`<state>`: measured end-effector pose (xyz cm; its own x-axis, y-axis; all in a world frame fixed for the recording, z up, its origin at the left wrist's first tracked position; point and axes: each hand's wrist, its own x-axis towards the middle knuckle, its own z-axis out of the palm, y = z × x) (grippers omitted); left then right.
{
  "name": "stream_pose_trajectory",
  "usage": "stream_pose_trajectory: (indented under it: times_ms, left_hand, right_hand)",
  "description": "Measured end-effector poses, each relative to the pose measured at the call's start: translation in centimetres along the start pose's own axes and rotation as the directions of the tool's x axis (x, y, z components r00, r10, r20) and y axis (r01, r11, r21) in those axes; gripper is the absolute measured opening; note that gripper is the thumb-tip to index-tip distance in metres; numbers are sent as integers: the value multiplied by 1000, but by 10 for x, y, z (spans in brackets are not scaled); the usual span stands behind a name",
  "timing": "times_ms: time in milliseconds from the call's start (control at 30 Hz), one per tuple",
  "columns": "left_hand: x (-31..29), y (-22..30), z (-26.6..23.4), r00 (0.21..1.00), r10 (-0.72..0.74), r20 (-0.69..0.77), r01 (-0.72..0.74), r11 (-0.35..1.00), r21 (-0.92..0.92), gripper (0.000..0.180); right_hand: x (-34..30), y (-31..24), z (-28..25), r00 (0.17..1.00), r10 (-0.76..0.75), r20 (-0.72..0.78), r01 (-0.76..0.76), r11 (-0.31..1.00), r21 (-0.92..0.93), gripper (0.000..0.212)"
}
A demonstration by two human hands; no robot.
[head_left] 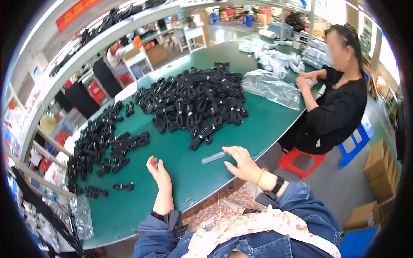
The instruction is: The person picks up a bundled cable, turns it over to inspect it, and places it back on the table. After repeating this process with several cables, the person gathers a handful of cables and moves them to a different area of the work surface.
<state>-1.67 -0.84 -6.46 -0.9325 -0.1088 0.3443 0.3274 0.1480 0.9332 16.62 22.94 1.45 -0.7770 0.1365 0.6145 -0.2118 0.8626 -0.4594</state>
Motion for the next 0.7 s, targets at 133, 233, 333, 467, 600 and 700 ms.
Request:
stream_pose_trajectory:
  times_ms: [133, 233, 333, 467, 600, 700]
  left_hand:
    - [-42, 74, 0, 911, 349, 220, -392, 898, 201, 41]
    - [-72, 141, -3, 403, 782, 476, -856, 506, -106, 50]
    - [-75, 204, -5, 133, 895, 426, -872, 311, -379, 52]
    - [-82, 286, 1, -68, 965, 253, -818, 91, -568, 43]
    - [-73, 322, -17, -137, 924, 356, -820, 96, -565, 26]
    - [-77, 347, -48, -146, 900, 411, -809, 130, -573, 26]
  right_hand:
    - [-21, -32, -72, 998, 53, 24, -57, 978, 200, 40]
    - [-25, -65, -113, 980, -144, -140, 162, 978, 129, 39]
    - [-33, -94, -142, 940, -271, -206, 296, 950, 101, 35]
    - [-30, -136, -177, 926, -360, -115, 371, 923, 101, 40]
    - [-14, -156, -181, 898, -440, -11, 439, 893, 101, 26]
    - [-9, -185, -188, 880, -475, -34, 474, 867, 155, 28]
